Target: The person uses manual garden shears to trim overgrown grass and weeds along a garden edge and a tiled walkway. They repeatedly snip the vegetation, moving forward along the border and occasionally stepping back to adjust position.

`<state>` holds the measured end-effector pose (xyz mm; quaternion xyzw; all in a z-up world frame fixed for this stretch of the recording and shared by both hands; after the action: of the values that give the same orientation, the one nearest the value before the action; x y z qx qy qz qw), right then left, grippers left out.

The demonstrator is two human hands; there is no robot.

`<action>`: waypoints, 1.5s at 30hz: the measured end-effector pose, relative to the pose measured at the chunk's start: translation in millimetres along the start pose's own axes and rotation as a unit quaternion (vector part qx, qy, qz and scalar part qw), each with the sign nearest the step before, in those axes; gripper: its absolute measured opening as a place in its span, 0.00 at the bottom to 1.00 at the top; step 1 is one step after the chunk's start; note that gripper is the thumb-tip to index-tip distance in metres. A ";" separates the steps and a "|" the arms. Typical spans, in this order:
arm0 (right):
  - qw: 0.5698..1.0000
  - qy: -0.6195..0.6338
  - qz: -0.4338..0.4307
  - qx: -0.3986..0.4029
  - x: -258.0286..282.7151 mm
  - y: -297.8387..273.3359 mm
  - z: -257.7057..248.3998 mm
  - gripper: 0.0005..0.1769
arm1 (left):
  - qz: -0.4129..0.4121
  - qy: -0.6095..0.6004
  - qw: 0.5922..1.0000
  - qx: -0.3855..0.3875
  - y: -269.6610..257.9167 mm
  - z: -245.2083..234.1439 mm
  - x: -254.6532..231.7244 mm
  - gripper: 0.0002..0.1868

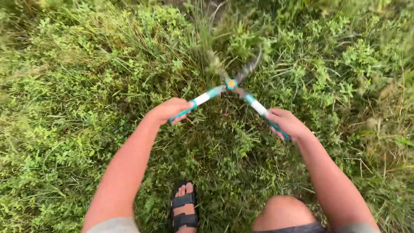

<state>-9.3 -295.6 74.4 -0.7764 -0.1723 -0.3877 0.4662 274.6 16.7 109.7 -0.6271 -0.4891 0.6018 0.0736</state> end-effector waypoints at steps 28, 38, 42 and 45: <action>0.977 -0.156 -0.011 0.144 34.2 -69.9 289.1 0.18 | -0.115 -0.389 0.883 -0.238 -127.0 51.4 294.7 0.22; 0.985 -0.148 0.040 0.081 23.4 -70.1 213.4 0.22 | -0.065 -0.240 0.949 -0.195 -152.4 -20.2 260.2 0.12; 0.995 -0.089 -0.016 0.045 33.5 -9.9 199.2 0.16 | -0.005 -0.194 0.962 -0.191 -81.2 -54.3 228.7 0.12; 0.996 -0.062 -0.066 -0.024 35.9 41.9 308.8 0.17 | -0.035 -0.258 0.921 -0.291 -3.4 -3.1 170.1 0.16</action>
<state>176.4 -55.5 -4.7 -0.7969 -0.2422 -0.3722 0.4095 240.9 139.4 -3.3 -0.4263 -0.6665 0.5706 -0.2200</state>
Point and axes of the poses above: each hand's wrist, its own y-axis towards the middle knuckle, its own z-axis out of the palm, x = y × z, the point moved 2 cm from there along y, towards the middle knuckle, and after that the axes turned 13 degrees about -x, right-handed, at the moved point
